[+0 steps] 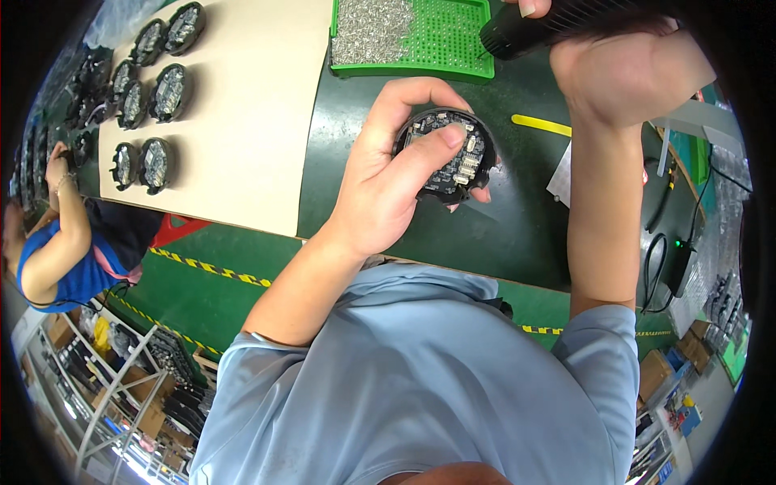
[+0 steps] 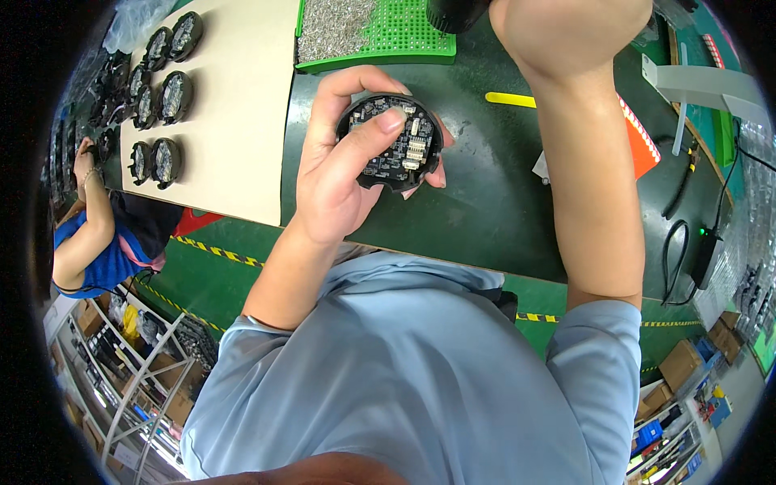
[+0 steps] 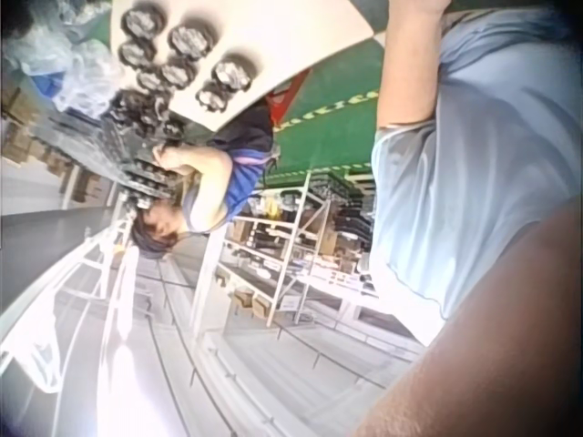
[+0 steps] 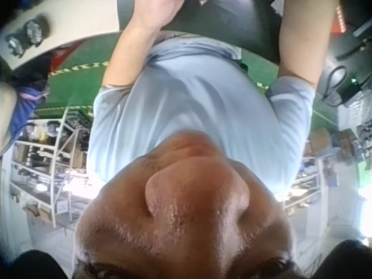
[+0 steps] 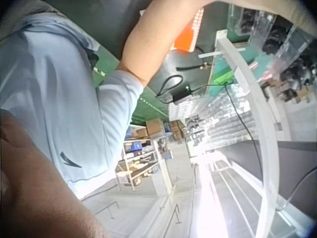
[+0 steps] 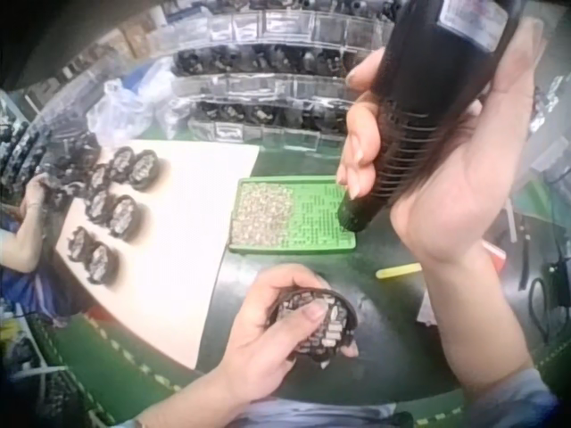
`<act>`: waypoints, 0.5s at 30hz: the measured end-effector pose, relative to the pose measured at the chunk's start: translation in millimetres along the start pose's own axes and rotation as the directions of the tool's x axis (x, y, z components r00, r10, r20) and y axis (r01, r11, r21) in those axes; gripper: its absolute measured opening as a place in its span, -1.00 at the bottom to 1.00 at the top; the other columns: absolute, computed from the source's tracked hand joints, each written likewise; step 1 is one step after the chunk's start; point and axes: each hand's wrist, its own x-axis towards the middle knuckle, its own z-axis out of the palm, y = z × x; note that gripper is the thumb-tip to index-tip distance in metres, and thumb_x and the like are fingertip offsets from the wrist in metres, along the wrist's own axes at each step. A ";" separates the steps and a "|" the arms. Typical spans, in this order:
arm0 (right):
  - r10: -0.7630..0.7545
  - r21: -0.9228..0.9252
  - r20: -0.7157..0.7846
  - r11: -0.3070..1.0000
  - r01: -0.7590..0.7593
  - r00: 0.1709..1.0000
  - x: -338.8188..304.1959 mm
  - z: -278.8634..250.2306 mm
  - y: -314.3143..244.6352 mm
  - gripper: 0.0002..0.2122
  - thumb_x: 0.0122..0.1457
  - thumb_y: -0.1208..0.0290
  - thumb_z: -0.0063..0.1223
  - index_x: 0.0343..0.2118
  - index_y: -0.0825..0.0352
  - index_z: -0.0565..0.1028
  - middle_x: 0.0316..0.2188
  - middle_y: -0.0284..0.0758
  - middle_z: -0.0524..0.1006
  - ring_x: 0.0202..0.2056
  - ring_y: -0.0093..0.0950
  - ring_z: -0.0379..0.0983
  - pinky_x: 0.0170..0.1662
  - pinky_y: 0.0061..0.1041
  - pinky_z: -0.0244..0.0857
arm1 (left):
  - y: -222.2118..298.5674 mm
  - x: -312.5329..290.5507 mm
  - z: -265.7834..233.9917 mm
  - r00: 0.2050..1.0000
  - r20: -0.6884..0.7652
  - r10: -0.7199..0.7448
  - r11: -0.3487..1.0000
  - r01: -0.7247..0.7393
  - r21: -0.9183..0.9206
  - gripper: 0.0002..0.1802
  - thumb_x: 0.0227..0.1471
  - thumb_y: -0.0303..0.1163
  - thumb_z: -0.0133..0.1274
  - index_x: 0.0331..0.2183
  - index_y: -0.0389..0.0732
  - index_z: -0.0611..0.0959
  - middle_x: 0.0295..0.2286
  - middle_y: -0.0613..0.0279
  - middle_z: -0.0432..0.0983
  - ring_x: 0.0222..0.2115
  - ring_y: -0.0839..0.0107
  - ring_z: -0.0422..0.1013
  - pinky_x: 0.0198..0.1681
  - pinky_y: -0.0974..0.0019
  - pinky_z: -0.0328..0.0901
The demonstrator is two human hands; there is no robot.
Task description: Assembling and inspecting electronic LED lighting components at a factory workbench.
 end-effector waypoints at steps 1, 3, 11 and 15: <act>-0.004 0.027 0.008 1.000 0.003 1.000 0.9 -1.7 2.4 -0.11 0.26 -0.45 -0.65 -0.26 0.46 0.48 -0.69 -0.25 0.45 -0.75 -0.48 0.35 -0.61 -0.56 0.32 | 0.7 0.0 -0.3 1.000 0.000 -0.001 1.000 0.001 0.000 -0.75 0.30 -0.46 -0.17 0.00 -0.14 0.29 -0.34 -0.22 0.57 -0.49 0.16 0.57 -0.56 0.33 0.36; -0.011 0.082 0.025 0.997 0.009 1.000 2.1 -3.8 5.9 -0.11 0.26 -0.45 -0.65 -0.27 0.45 0.48 -0.69 -0.25 0.44 -0.75 -0.47 0.35 -0.62 -0.56 0.32 | 3.1 0.5 -1.0 0.999 -0.014 -0.040 0.998 0.039 -0.047 -0.74 0.30 -0.46 -0.18 0.01 -0.14 0.29 -0.32 -0.23 0.57 -0.48 0.14 0.57 -0.55 0.31 0.37; -0.052 0.272 0.080 0.962 0.028 0.995 1.2 -1.9 4.3 -0.11 0.25 -0.46 -0.66 -0.29 0.45 0.48 -0.71 -0.26 0.44 -0.76 -0.47 0.34 -0.63 -0.55 0.31 | 4.7 2.3 0.4 0.990 -0.098 -0.104 0.984 0.088 -0.156 -0.72 0.33 -0.42 -0.17 0.05 -0.18 0.31 -0.26 -0.27 0.57 -0.40 0.12 0.58 -0.46 0.29 0.39; -0.013 0.043 -0.006 0.999 0.013 1.000 -1.8 4.0 -2.8 -0.11 0.24 -0.47 -0.65 -0.31 0.44 0.47 -0.72 -0.26 0.43 -0.77 -0.47 0.33 -0.64 -0.55 0.31 | 8.9 2.8 2.7 0.984 -0.116 -0.134 0.981 0.116 -0.153 -0.65 0.33 -0.37 -0.18 0.09 -0.28 0.36 -0.23 -0.26 0.57 -0.37 0.11 0.59 -0.42 0.27 0.40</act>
